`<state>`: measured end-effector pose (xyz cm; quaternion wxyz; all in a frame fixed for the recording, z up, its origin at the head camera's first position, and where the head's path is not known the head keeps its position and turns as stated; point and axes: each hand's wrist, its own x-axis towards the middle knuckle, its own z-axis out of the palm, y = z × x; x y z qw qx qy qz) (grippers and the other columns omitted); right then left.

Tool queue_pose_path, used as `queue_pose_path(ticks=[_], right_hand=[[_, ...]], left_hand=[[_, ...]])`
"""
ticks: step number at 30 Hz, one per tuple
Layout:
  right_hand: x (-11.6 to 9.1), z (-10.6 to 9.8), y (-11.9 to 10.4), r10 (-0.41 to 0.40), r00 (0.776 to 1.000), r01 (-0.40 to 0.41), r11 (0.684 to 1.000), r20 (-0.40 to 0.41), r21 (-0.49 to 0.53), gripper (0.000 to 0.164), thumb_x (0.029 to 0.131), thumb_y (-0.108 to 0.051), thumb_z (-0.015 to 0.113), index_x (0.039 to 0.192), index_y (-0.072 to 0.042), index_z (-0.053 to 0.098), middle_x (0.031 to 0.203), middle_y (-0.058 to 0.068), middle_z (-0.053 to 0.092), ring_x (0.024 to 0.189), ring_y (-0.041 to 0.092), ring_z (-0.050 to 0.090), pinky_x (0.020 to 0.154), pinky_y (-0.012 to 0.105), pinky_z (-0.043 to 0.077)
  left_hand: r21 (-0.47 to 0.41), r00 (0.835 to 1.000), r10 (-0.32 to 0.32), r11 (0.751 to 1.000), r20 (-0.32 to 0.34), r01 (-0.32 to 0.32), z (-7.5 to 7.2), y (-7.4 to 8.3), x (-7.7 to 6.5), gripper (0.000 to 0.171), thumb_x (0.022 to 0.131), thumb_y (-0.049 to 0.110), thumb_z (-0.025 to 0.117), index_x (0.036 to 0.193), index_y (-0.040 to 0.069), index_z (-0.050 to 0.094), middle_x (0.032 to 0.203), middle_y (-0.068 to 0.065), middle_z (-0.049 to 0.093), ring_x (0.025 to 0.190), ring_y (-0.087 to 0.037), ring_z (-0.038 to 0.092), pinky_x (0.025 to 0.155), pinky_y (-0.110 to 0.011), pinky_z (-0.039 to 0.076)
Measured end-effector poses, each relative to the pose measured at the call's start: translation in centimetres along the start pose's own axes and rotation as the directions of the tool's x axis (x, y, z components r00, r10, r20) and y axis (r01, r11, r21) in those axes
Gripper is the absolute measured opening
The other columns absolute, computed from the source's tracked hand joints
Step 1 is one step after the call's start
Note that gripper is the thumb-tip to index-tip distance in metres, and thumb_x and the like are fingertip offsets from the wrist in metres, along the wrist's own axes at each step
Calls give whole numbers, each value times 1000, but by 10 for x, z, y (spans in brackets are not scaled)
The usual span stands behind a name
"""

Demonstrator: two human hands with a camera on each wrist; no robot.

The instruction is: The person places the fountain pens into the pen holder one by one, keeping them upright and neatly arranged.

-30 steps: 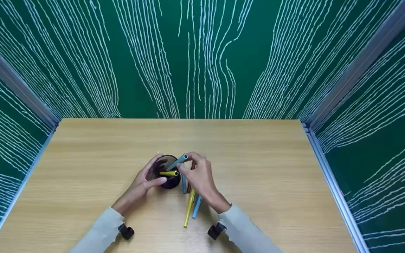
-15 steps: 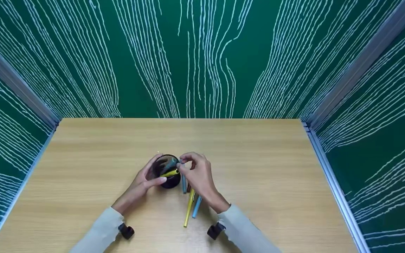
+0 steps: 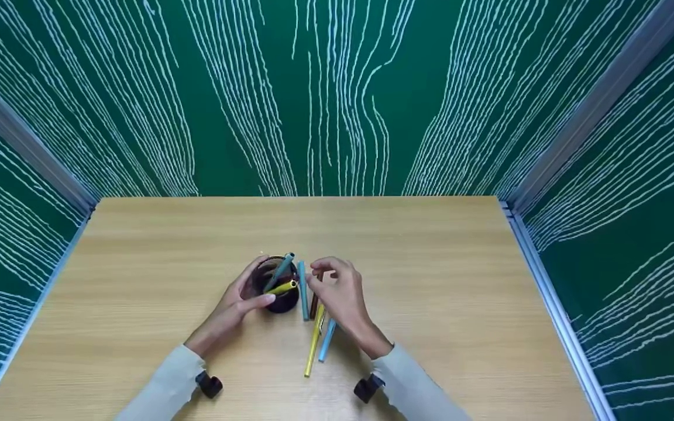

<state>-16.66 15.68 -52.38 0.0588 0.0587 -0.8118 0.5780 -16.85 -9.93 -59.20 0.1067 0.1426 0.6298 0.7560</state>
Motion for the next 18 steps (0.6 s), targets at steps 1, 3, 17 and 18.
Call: queue_pose_path(ticks=[1,3,17,18], right_hand=[[-1,-1,1,3,1000,-3,1000,-6,-4,14,94,-6,84,108,-6,82,105,4,80,106,24,69,99,46,51],[-1,-4,4,8,1000,-8,1000,-15,-14,14,94,-5,85,107,-4,82,103,5,80,105,25,69,99,48,52],[-12,-13,19,49,998,-51,998,-28,-49,12,94,-5,84,105,-8,81,103,4,80,105,24,68,95,36,52],[-13,-14,21,50,998,-51,997,-27,-52,12,94,-5,84,105,-8,81,102,4,79,105,24,68,96,37,52]], left_hand=[[-6,1000,0,1000,2,0,0,0,0,88,99,5,79,173,12,32,172,-15,42,160,-33,38,134,-48,26],[-14,1000,-4,1000,3,4,1,0,0,89,99,5,79,174,11,31,173,-14,42,160,-33,38,133,-47,26],[2,1000,-21,1000,7,21,-1,0,0,93,99,6,80,175,8,26,172,-16,41,159,-30,40,133,-45,27],[4,1000,-20,1000,5,20,0,0,0,93,99,6,80,175,8,26,172,-16,41,159,-30,40,133,-46,27]])
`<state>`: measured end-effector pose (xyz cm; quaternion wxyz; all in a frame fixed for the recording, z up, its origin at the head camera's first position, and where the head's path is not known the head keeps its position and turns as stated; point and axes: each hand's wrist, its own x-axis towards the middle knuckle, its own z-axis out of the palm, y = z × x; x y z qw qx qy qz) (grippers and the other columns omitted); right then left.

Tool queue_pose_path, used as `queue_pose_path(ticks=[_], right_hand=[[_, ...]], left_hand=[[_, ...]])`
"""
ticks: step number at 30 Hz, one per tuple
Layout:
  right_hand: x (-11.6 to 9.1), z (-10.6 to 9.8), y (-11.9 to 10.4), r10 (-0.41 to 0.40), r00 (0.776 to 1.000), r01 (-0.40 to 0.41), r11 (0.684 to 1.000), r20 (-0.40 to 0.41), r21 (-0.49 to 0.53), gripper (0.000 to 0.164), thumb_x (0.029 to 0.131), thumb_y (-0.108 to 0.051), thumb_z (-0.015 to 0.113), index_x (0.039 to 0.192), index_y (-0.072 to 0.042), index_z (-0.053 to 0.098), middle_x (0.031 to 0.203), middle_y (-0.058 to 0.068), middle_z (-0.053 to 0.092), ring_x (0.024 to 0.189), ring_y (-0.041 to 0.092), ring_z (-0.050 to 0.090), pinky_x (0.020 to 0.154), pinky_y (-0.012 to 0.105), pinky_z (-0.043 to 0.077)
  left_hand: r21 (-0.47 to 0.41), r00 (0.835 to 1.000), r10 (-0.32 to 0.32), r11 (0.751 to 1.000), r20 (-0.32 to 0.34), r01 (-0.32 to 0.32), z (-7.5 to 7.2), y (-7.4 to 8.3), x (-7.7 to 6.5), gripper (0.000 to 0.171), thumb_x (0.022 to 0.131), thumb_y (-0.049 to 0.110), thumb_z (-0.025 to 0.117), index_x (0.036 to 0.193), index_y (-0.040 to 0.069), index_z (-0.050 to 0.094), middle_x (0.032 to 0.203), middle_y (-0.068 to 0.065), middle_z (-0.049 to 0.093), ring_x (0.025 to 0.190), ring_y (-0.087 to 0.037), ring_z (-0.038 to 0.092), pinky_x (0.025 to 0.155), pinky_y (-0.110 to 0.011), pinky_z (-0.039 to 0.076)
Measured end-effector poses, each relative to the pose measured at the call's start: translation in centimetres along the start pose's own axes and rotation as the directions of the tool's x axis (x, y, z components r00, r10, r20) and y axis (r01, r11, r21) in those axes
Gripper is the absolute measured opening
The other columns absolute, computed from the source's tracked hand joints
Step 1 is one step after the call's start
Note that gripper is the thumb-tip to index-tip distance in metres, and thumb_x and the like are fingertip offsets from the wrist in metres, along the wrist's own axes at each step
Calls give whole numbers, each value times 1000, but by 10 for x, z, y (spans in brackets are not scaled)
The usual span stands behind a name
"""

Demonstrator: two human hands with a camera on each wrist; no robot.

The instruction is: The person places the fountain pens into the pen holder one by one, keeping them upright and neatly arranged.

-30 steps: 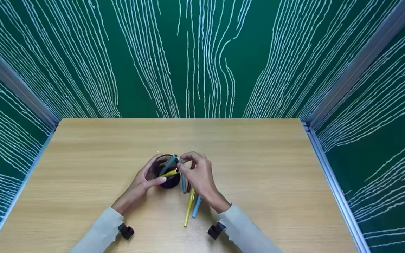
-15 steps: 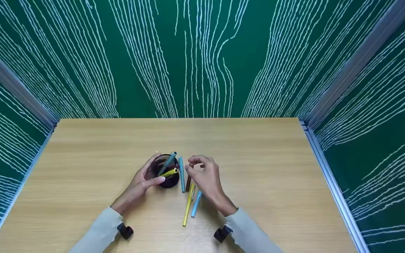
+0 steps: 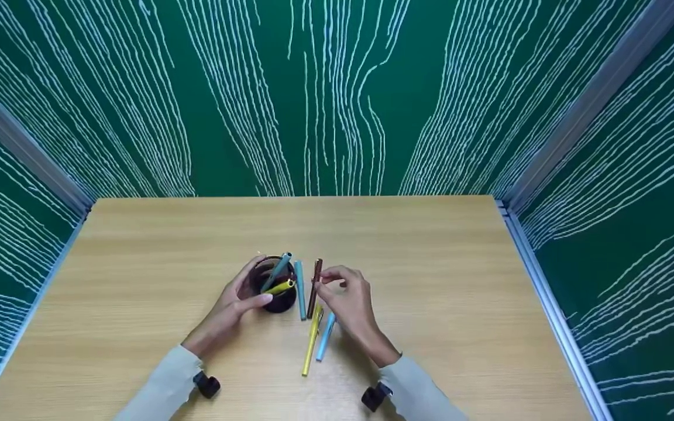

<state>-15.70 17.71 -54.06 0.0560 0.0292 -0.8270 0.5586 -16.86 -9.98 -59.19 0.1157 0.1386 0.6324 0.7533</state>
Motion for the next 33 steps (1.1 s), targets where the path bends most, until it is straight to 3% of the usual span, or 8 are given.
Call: queue_pose_path(ticks=[13,22,33], right_hand=[[-12,-6,19,57,998,-57,998,-9,-19,17,94,-4,84,109,2,79,102,6,79,105,27,70,98,39,55],[-31,0,39,63,998,-64,997,-19,-36,14,93,-2,84,106,-2,80,101,6,76,99,27,72,93,38,61],[-44,-2,61,82,996,-86,985,-34,-152,17,92,-5,86,108,-7,81,105,4,75,108,23,61,96,38,51]], left_hand=[[8,1000,-1,1000,-3,1,0,2,0,91,99,7,80,174,13,30,173,-18,39,159,-32,40,133,-46,27],[-59,1000,1,998,10,-1,0,1,1,92,99,4,79,174,11,28,173,-18,39,157,-33,41,130,-44,33],[-59,1000,-4,998,10,4,2,0,0,91,99,4,79,174,11,28,172,-22,39,156,-34,43,130,-47,33]])
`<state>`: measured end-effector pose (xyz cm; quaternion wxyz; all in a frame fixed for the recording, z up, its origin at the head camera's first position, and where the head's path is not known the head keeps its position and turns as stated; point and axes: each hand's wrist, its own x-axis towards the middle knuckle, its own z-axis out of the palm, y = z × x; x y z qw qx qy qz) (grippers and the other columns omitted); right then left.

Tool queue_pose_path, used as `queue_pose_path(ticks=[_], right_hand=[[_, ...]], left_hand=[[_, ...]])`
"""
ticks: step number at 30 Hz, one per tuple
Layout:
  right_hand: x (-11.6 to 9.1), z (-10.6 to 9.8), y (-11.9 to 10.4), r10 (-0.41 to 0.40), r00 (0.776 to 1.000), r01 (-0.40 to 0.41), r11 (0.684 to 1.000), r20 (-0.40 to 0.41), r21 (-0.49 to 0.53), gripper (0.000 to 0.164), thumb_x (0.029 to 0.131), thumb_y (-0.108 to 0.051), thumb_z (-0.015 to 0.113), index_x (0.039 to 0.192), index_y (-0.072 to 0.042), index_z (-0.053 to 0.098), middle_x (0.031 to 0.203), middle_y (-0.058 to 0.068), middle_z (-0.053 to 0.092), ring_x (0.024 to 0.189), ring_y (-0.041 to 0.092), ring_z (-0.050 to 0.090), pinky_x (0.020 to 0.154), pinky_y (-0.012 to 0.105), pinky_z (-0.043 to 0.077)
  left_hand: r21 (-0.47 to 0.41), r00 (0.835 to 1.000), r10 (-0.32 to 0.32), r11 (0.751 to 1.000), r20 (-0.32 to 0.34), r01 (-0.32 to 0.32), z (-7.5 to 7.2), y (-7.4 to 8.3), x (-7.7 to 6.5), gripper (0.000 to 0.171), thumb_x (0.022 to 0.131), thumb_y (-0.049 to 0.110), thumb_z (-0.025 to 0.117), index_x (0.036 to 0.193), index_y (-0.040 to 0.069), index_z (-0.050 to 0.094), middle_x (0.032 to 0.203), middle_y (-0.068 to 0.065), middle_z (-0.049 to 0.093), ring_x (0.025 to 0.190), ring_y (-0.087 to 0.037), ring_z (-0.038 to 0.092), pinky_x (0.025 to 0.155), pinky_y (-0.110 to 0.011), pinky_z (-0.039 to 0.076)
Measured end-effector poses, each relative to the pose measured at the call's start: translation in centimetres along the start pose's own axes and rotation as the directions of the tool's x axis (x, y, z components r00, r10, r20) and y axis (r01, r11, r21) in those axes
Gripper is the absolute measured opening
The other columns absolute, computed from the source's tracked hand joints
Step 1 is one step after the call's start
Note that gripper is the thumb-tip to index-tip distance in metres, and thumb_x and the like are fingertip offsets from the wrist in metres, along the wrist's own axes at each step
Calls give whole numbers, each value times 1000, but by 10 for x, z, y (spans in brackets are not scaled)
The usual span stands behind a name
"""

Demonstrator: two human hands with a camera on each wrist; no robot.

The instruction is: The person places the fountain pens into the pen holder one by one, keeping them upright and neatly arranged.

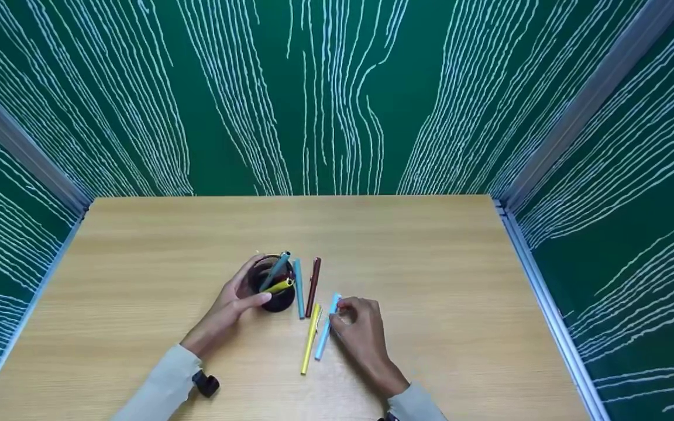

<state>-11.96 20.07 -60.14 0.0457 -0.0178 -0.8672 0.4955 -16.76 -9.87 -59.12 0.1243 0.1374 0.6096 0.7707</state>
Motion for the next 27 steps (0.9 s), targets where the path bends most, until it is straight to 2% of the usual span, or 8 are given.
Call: queue_pose_path(ticks=[12,20,23,27], right_hand=[[1,8,5,-1,1000,-1,994,-24,-106,25,88,-12,90,110,-4,82,114,10,75,121,30,56,107,50,48],[3,13,4,-55,998,47,984,-39,-174,32,84,-15,92,113,-4,82,114,13,75,123,35,56,109,54,42],[4,14,3,-58,997,49,983,-45,-180,33,83,-12,92,113,-3,82,114,14,76,122,36,57,107,55,42],[4,14,3,-54,998,45,985,-46,-169,33,83,-9,90,114,-2,82,114,14,76,122,36,56,107,55,43]], left_hand=[[24,1000,-14,1000,-14,15,-2,-2,-1,91,100,9,81,175,15,29,172,-20,40,154,-32,45,128,-42,37],[57,1000,17,998,5,-17,-2,-2,1,90,100,4,78,174,9,27,170,-20,42,154,-34,45,131,-50,32],[60,1000,9,998,4,-9,-2,-2,1,90,99,5,79,174,11,29,171,-19,42,154,-33,45,131,-50,32],[49,1000,13,999,6,-14,-2,-1,1,91,98,3,79,174,8,28,171,-20,41,155,-34,44,131,-50,30]])
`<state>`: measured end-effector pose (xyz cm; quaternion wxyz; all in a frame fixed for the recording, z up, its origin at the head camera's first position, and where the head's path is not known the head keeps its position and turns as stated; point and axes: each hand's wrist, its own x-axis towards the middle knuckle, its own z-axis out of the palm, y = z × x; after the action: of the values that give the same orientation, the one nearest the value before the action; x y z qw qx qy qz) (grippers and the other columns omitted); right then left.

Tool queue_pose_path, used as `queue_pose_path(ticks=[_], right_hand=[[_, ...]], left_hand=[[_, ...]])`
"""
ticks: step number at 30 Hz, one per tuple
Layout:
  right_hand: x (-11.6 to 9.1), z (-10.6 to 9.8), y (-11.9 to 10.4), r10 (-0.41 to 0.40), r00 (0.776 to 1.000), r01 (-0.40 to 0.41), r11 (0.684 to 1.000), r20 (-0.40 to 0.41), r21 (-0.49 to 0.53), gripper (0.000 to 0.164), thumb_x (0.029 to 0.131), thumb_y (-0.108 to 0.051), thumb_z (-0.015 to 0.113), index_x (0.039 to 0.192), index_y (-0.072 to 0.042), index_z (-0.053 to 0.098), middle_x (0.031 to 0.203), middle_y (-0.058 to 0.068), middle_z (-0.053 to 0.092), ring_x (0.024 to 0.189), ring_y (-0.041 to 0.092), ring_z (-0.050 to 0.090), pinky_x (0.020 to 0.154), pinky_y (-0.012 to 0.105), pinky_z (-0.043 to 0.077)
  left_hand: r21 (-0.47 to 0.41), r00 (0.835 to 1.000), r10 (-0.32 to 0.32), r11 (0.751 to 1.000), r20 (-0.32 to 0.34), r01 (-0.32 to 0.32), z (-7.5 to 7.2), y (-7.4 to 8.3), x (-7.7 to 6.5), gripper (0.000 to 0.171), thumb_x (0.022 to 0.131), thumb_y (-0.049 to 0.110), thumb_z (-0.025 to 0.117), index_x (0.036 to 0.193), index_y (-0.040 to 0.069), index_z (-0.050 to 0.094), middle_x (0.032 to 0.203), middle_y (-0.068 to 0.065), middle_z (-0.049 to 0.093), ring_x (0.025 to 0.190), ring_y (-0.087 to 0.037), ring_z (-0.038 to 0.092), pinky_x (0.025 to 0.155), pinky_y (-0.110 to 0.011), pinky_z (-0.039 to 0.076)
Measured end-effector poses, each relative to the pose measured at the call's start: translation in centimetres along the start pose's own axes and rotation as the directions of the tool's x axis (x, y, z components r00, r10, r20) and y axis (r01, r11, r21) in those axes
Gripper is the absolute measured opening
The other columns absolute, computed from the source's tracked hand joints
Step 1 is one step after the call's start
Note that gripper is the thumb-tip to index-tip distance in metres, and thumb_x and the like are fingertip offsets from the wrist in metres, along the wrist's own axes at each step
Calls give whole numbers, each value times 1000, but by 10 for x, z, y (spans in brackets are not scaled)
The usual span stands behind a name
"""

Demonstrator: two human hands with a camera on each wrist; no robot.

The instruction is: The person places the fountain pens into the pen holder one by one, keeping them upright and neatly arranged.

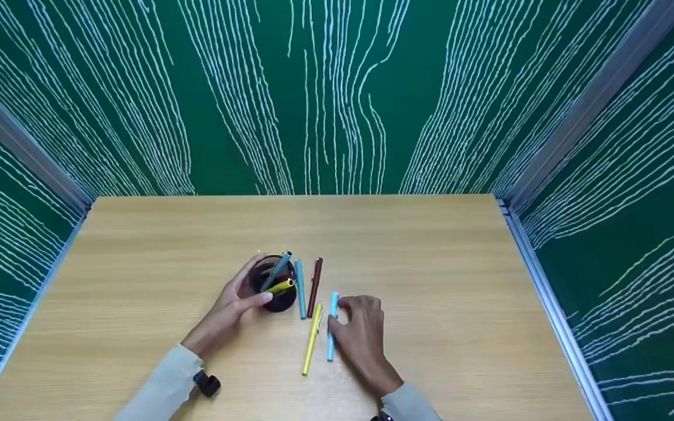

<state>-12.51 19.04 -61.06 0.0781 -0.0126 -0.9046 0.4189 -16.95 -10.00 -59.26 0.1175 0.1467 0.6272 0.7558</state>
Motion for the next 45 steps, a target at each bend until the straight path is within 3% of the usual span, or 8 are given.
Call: queue_pose_path(ticks=[19,26,38,45], right_hand=[[-2,-4,8,6,1000,-6,1000,-24,1,31,82,-1,81,114,0,82,112,15,75,120,35,55,104,52,45],[-3,-4,12,-23,999,23,1000,-37,-2,29,81,3,79,110,0,82,105,13,74,117,33,55,101,49,45],[2,-8,10,-57,998,57,997,0,-52,28,82,8,78,108,0,81,99,9,73,111,30,55,93,46,46],[6,-17,8,-20,999,21,1000,26,-22,27,84,5,80,110,-1,80,99,8,72,107,28,55,89,43,47]], left_hand=[[4,1000,-23,1000,-16,23,1,0,-1,92,99,8,80,175,13,28,172,-16,41,156,-32,43,132,-48,30],[-3,997,-68,998,-34,68,2,1,-3,90,99,15,83,173,25,34,172,-13,42,157,-28,43,131,-45,31],[22,998,-46,999,-31,47,0,3,-2,89,99,14,82,173,23,34,172,-14,41,158,-29,41,132,-45,29],[31,999,-40,999,-31,40,1,2,-3,89,99,14,82,174,20,33,173,-15,40,160,-31,38,134,-47,25]])
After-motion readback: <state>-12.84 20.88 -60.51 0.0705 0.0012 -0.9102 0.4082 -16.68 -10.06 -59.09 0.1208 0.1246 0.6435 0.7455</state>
